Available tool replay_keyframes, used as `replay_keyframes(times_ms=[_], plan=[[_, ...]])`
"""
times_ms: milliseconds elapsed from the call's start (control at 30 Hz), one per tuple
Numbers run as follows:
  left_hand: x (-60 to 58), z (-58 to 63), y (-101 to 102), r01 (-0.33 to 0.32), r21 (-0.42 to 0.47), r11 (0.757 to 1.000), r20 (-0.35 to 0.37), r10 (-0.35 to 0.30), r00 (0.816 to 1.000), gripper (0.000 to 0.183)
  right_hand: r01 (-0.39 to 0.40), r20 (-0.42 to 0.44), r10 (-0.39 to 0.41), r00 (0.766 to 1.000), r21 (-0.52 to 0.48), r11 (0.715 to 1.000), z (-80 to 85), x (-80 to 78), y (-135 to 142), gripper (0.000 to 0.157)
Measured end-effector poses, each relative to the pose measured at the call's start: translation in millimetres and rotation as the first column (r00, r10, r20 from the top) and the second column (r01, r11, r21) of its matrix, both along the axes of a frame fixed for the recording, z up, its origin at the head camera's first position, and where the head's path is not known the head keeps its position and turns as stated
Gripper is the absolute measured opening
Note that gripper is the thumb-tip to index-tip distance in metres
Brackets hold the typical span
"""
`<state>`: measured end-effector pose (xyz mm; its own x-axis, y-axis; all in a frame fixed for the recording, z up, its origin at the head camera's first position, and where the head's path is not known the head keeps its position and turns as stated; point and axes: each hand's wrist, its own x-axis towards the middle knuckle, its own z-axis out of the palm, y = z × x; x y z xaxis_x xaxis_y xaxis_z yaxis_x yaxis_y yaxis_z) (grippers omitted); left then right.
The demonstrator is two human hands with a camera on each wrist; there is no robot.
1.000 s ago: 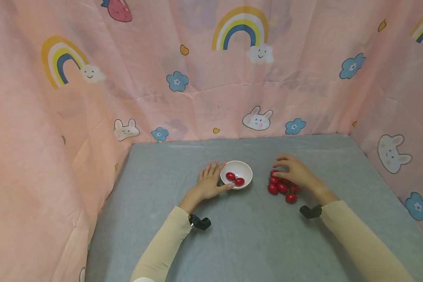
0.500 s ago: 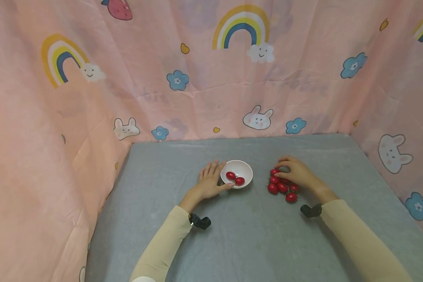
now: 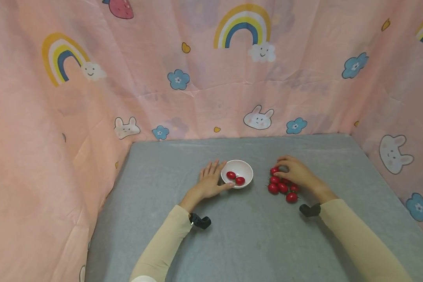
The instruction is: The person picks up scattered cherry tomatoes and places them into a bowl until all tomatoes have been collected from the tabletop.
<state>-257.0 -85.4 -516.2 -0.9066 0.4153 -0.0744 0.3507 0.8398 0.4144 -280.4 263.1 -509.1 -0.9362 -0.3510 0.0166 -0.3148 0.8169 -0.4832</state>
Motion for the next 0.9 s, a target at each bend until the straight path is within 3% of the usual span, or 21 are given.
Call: replay_keyframes(times_ms=[467,900], plan=[[-0.5,-0.3,-0.5,0.003,0.020,1.000,0.000,-0.003,1.000,0.092,0.028,-0.003,-0.028,1.000,-0.001,1.000,14.4,0.7,-7.3,0.039],[-0.6,-0.2,0.2,0.002,0.039,0.999,-0.009,-0.002,1.000,0.092,-0.043,-0.063,0.043,0.997,0.009,0.999,36.3,2.2,-38.5,0.038]])
